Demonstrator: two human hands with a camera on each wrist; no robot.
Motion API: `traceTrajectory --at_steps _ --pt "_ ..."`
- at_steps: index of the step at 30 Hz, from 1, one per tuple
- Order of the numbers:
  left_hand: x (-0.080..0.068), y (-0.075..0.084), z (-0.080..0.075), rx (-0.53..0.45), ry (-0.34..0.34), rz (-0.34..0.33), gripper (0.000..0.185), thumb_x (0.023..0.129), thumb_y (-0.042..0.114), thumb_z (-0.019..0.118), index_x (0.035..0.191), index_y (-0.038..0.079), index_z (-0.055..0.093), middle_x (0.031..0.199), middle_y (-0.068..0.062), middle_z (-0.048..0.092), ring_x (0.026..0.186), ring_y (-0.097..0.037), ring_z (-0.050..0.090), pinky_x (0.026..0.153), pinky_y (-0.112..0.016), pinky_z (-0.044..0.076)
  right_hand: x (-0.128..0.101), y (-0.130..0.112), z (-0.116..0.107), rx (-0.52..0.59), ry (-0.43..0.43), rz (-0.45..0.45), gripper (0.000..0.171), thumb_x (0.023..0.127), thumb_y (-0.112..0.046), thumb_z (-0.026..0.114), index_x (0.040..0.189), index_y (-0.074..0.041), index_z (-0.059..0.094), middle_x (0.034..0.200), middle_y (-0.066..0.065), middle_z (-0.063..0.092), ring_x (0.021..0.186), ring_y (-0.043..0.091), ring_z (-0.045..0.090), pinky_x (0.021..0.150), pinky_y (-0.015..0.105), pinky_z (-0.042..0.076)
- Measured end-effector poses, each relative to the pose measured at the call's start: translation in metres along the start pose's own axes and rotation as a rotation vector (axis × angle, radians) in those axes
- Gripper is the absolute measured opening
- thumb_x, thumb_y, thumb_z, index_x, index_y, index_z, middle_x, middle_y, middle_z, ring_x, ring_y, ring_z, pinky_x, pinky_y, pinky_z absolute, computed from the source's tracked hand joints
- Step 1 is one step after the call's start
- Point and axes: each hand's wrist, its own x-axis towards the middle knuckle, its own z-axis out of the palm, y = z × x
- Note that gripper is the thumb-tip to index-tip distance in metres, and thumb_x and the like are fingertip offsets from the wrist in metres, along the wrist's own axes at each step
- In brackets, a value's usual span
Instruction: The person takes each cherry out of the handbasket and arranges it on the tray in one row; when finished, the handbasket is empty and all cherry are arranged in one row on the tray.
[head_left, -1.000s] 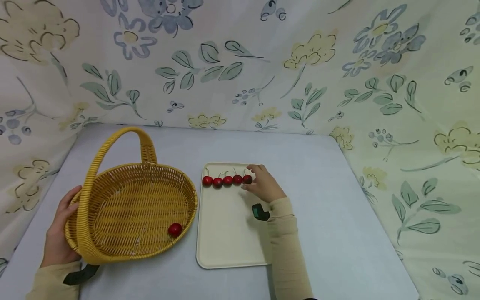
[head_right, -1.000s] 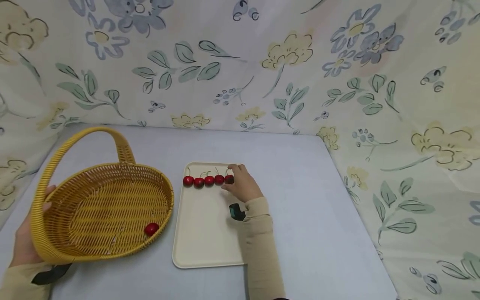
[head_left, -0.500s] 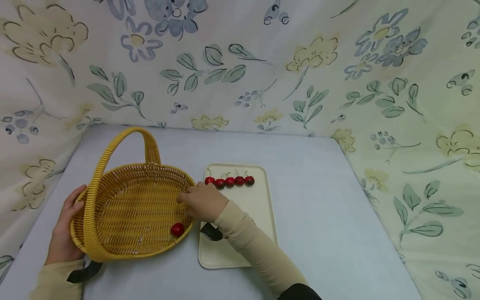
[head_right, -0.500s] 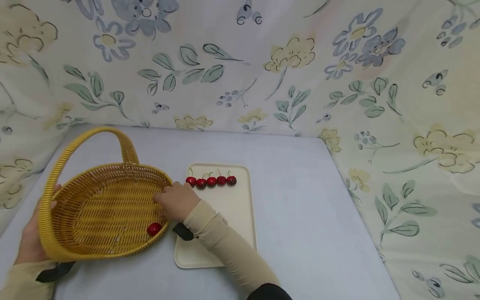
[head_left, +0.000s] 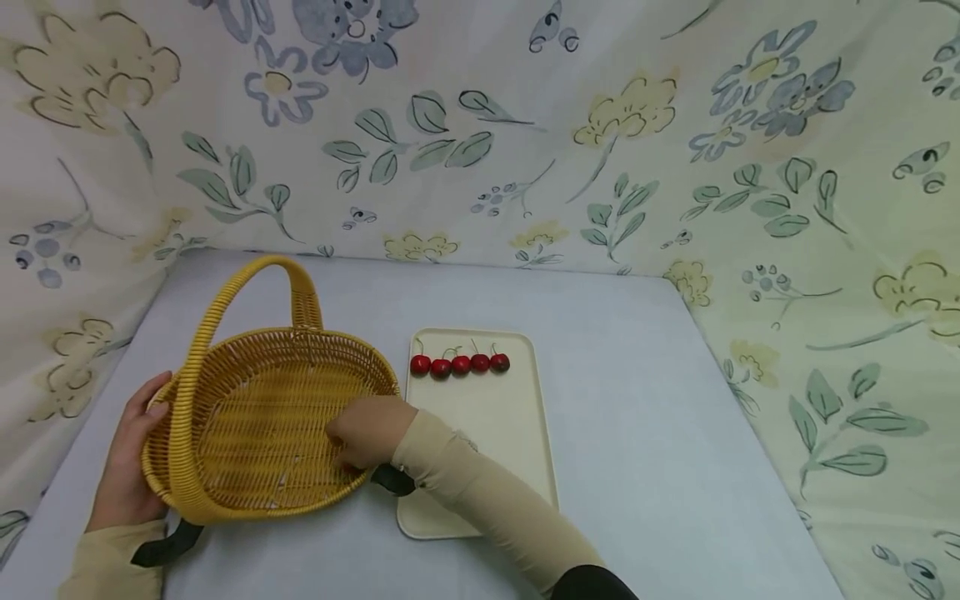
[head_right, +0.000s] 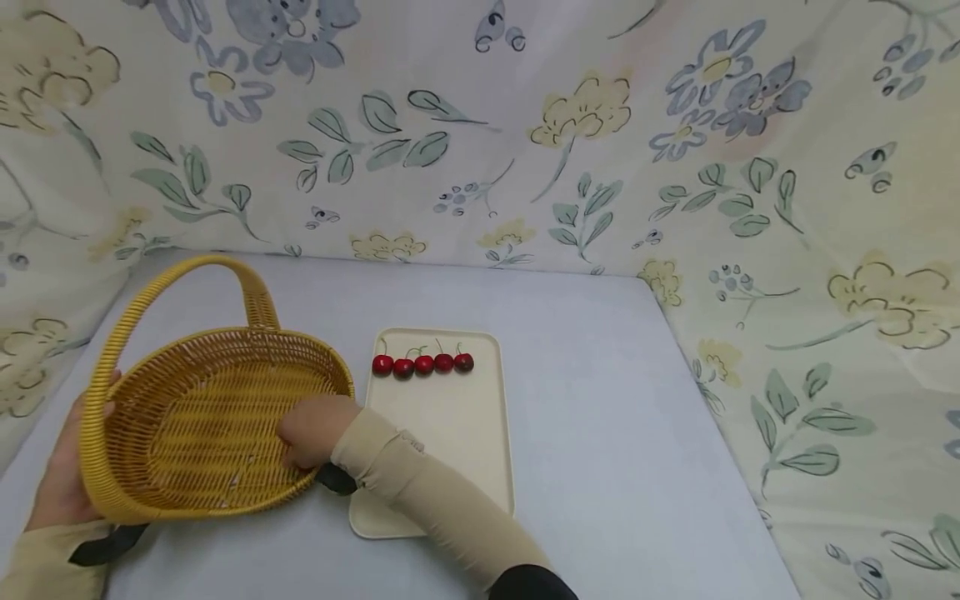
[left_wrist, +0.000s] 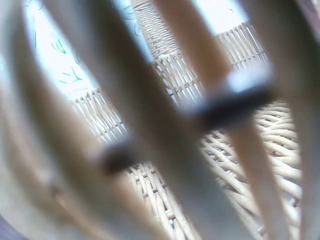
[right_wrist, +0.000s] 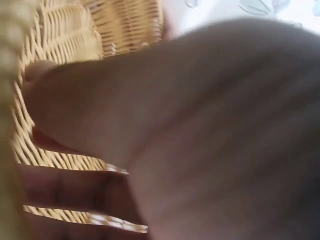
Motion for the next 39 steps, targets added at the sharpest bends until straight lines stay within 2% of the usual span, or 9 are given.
traceTrajectory --at_steps 4,11,17,20,23,28,31,33,39 --pt "0.000 -0.002 0.000 0.012 0.026 -0.023 0.046 0.103 0.002 0.025 0.147 0.016 0.030 0.135 0.000 0.045 0.108 -0.012 0.060 0.081 -0.025 0.054 0.001 -0.005 0.005 -0.016 -0.049 0.006 0.018 0.088 -0.039 0.068 0.097 -0.023 0.069 0.083 -0.013 0.063 0.071 0.001 0.054 0.062 0.015 0.042" --pt "0.003 -0.004 0.001 -0.018 0.020 -0.028 0.046 0.104 0.002 0.025 0.147 0.016 0.032 0.134 0.000 0.047 0.108 -0.012 0.060 0.082 -0.026 0.054 0.000 -0.002 0.009 -0.035 -0.041 0.037 0.021 0.083 -0.041 0.073 0.088 -0.022 0.066 0.075 -0.014 0.061 0.067 0.001 0.054 0.059 0.015 0.042" --pt "0.006 -0.006 0.004 -0.017 0.020 -0.030 0.046 0.104 0.002 0.024 0.147 0.015 0.033 0.133 0.000 0.049 0.107 -0.013 0.061 0.081 -0.026 0.055 0.002 0.008 0.008 0.053 -0.042 0.002 0.019 0.087 -0.032 0.071 0.093 -0.018 0.059 0.079 -0.011 0.057 0.070 0.003 0.052 0.060 0.015 0.040" --pt "0.006 -0.005 0.005 0.004 0.038 -0.031 0.045 0.103 0.002 0.027 0.146 0.015 0.034 0.132 0.000 0.049 0.105 -0.012 0.061 0.079 -0.026 0.055 -0.006 0.020 0.002 0.160 0.060 -0.062 0.018 0.092 -0.028 0.065 0.106 -0.017 0.062 0.090 -0.008 0.057 0.079 0.004 0.050 0.066 0.014 0.039" --pt "0.006 -0.005 0.003 -0.009 0.046 -0.025 0.045 0.103 0.002 0.029 0.146 0.015 0.033 0.133 -0.001 0.048 0.105 -0.013 0.062 0.079 -0.027 0.055 -0.026 0.038 -0.004 0.302 0.241 -0.099 0.024 0.094 -0.027 0.062 0.116 -0.018 0.063 0.103 -0.005 0.056 0.089 0.004 0.049 0.073 0.012 0.040" --pt "0.004 -0.005 0.000 -0.010 0.044 0.019 0.045 0.103 0.001 0.027 0.147 0.009 0.034 0.137 -0.002 0.045 0.108 -0.014 0.061 0.081 -0.026 0.055 -0.069 0.074 -0.005 0.623 0.505 -0.044 0.028 0.093 -0.023 0.064 0.119 -0.012 0.062 0.112 -0.001 0.058 0.096 0.007 0.056 0.081 0.016 0.048" --pt "0.002 -0.003 0.002 0.021 0.052 0.057 0.043 0.103 -0.001 0.026 0.145 0.006 0.037 0.137 -0.003 0.045 0.107 -0.013 0.061 0.080 -0.025 0.054 -0.092 0.098 0.000 0.738 0.607 0.039 0.034 0.090 -0.018 0.067 0.122 -0.010 0.059 0.116 0.001 0.059 0.095 0.011 0.062 0.082 0.024 0.052" --pt "0.001 -0.003 0.003 0.044 0.063 0.076 0.043 0.103 -0.001 0.027 0.144 0.004 0.037 0.136 -0.004 0.045 0.106 -0.013 0.061 0.079 -0.024 0.055 -0.106 0.115 0.005 0.774 0.650 0.110 0.038 0.090 -0.015 0.068 0.125 -0.009 0.057 0.120 0.003 0.059 0.096 0.014 0.064 0.083 0.029 0.054" --pt "0.000 -0.008 0.008 0.112 0.141 0.121 0.041 0.102 0.000 0.032 0.143 0.002 0.036 0.133 -0.005 0.047 0.103 -0.011 0.062 0.076 -0.022 0.055 -0.136 0.160 0.026 0.738 0.695 0.389 0.040 0.091 -0.016 0.066 0.129 -0.011 0.054 0.119 0.005 0.062 0.097 0.020 0.065 0.079 0.035 0.055"
